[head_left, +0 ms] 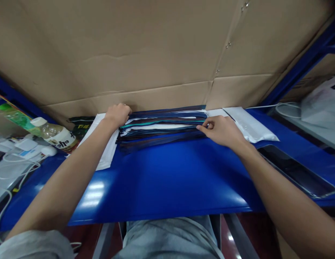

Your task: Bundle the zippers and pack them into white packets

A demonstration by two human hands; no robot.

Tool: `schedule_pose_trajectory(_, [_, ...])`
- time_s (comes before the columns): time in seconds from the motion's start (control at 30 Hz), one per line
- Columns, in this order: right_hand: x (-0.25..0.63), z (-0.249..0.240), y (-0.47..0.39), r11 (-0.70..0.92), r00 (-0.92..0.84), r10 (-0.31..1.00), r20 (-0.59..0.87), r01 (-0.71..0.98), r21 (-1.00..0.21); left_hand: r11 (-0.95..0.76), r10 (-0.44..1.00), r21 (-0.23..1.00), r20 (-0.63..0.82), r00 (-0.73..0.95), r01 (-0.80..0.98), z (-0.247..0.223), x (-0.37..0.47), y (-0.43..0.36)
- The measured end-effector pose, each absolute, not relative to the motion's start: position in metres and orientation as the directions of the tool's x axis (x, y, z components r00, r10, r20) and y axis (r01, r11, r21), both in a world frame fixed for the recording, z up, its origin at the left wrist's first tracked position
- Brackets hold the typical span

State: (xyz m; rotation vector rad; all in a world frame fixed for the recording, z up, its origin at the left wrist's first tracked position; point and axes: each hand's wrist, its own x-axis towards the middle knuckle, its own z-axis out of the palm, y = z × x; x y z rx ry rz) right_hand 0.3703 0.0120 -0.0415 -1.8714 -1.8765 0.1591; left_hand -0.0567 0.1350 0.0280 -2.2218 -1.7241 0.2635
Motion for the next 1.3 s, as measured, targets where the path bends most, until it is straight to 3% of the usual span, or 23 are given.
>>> schedule_pose_trajectory(0.23, [0.363, -0.039, 0.009, 0.093, 0.05, 0.949, 0.312, 0.899, -0.428, -0.251, 0.951, -0.333, 0.09, 0.295, 0.909, 0.025, -0.06, 0.139])
schedule_pose_trajectory(0.33, [0.362, -0.039, 0.008, 0.115, 0.04, 0.945, 0.325, 0.888, -0.445, -0.249, 0.93, -0.256, 0.207, 0.305, 0.934, 0.032, -0.057, 0.134])
schedule_pose_trajectory(0.43, [0.361, -0.04, 0.008, 0.145, 0.018, 0.94, 0.341, 0.883, -0.447, -0.26, 0.895, -0.06, 0.36, 0.264, 0.964, 0.036, -0.052, 0.121])
schedule_pose_trajectory(0.53, [0.352, -0.043, 0.006, 0.215, -0.047, 0.934, 0.353, 0.864, -0.455, -0.281, 0.904, 0.243, 0.391, 0.171, 0.929, 0.029, -0.042, 0.097])
schedule_pose_trajectory(0.67, [0.323, -0.05, -0.003, 0.4, -0.221, 0.912, 0.346, 0.67, -0.625, -0.359, 0.919, 0.648, 0.371, 0.134, 0.672, 0.004, -0.012, 0.052])
schedule_pose_trajectory(0.8, [0.288, -0.056, -0.016, 0.5, -0.389, 0.855, 0.342, 0.445, -0.743, -0.395, 0.918, 0.825, 0.349, 0.186, 0.403, -0.019, 0.024, 0.013])
schedule_pose_trajectory(0.93, [0.272, -0.057, -0.021, 0.447, -0.379, 0.868, 0.321, 0.313, -0.838, -0.434, 0.89, 0.834, 0.34, 0.303, 0.34, -0.026, 0.046, -0.01])
schedule_pose_trajectory(1.13, [0.276, -0.056, -0.018, 0.36, -0.37, 0.882, 0.29, 0.134, -0.923, -0.6, 0.8, 0.615, 0.445, 0.403, 0.512, -0.017, 0.056, -0.027])
schedule_pose_trajectory(1.23, [0.276, -0.054, -0.02, 0.389, -0.371, 0.872, 0.32, 0.127, -0.912, -0.643, 0.766, 0.554, 0.462, 0.448, 0.528, -0.016, 0.059, -0.031])
schedule_pose_trajectory(1.3, [0.275, -0.051, -0.022, 0.454, -0.366, 0.859, 0.357, 0.223, -0.863, -0.661, 0.75, 0.522, 0.469, 0.466, 0.539, -0.017, 0.06, -0.031])
